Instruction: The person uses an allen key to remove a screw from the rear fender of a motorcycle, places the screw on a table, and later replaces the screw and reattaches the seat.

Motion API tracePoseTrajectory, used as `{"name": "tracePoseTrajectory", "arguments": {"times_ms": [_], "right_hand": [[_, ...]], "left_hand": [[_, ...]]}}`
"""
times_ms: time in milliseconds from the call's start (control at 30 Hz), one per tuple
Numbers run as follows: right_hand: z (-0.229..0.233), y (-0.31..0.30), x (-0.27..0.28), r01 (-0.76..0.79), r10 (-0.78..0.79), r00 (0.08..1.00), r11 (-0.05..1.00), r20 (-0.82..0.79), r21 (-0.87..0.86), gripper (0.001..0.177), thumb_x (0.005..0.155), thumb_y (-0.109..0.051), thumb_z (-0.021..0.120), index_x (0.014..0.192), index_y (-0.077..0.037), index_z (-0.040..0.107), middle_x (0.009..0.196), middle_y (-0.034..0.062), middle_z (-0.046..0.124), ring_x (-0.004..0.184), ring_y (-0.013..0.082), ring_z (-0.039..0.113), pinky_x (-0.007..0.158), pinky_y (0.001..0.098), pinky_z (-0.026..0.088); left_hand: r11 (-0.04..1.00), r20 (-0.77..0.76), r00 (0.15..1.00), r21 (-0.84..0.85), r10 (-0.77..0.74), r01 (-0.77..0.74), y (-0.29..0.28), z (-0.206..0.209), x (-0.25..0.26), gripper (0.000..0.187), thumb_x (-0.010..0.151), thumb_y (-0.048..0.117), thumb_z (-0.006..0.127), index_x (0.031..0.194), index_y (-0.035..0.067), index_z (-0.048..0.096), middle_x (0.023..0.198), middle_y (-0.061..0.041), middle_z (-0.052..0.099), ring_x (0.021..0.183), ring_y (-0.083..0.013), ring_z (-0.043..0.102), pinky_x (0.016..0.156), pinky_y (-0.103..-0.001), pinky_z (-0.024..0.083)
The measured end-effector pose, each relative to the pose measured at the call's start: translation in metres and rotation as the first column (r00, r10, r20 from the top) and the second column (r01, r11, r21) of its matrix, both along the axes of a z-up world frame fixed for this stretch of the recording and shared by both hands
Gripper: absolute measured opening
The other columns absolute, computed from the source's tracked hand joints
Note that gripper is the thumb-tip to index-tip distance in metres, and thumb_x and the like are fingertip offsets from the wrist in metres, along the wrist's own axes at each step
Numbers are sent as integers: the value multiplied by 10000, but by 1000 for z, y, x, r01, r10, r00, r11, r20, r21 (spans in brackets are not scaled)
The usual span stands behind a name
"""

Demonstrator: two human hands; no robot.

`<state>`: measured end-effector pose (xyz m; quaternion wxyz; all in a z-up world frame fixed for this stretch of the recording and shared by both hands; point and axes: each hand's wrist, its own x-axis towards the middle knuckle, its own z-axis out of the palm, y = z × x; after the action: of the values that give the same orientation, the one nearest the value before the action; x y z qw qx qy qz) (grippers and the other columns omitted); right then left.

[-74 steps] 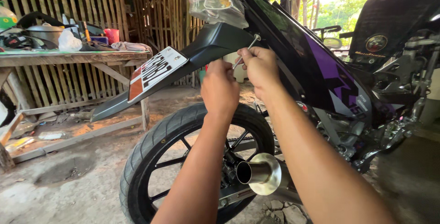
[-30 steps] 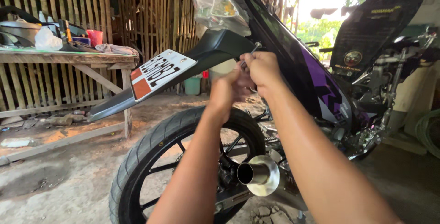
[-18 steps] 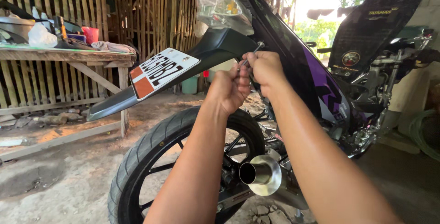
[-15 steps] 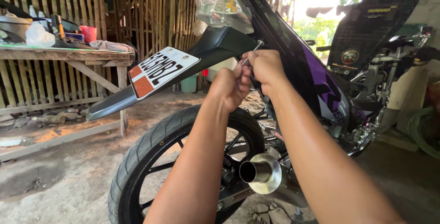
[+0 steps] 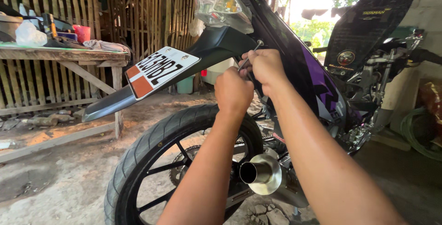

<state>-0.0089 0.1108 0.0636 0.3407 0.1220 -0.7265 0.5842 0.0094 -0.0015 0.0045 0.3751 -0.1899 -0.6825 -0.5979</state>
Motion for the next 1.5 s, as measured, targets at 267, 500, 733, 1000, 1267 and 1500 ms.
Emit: {"name": "tracePoseTrajectory", "arguments": {"times_ms": [267,500,733,1000,1267,1500], "right_hand": [[-8,2,-1,35,-35,999,999,-7,29,287,1061,-161,515,963,51,682,769,109,700,608,141,634,533,305,502],[-6,2,-3,-26,29,998,999,57,-47,289,1056,-174,496,925,35,645,726,122,678,522,178,579,440,341,415],[2,2,-5,28,-29,999,999,38,27,304,1054,-159,500,910,52,664,742,129,707,570,168,654,559,301,535],[13,-18,17,145,-149,988,986,38,79,289,993,-179,638,828,55,670,681,125,673,510,160,597,452,324,455],[17,0,-7,198,-184,979,963,-94,183,226,896,7,665,693,78,598,775,119,694,601,159,615,471,346,476],[18,-7,2,325,-312,946,908,-88,265,212,884,-7,701,689,57,647,835,115,696,703,175,668,562,346,518]], "left_hand": [[883,-29,893,132,-450,449,-5,-12,-26,261,1023,198,578,931,-14,699,819,-224,718,726,-382,679,667,-499,508],[908,-107,905,38,-411,417,-5,-6,-31,218,971,167,582,935,2,720,734,-138,758,668,-248,746,664,-413,566],[998,-33,998,-2,-57,57,4,-9,-22,209,935,218,639,936,28,725,854,-237,711,846,-459,681,760,-543,513],[731,48,730,87,-682,677,-9,4,-39,185,977,58,500,925,-42,647,784,-137,705,578,-180,666,455,-315,550],[795,32,795,76,-605,602,-7,9,-36,139,910,3,521,936,-22,655,751,-110,716,574,-182,695,483,-332,559],[790,40,793,130,-608,599,2,6,-36,150,897,-40,472,855,-45,616,727,-126,729,568,-193,720,536,-338,585]]}}
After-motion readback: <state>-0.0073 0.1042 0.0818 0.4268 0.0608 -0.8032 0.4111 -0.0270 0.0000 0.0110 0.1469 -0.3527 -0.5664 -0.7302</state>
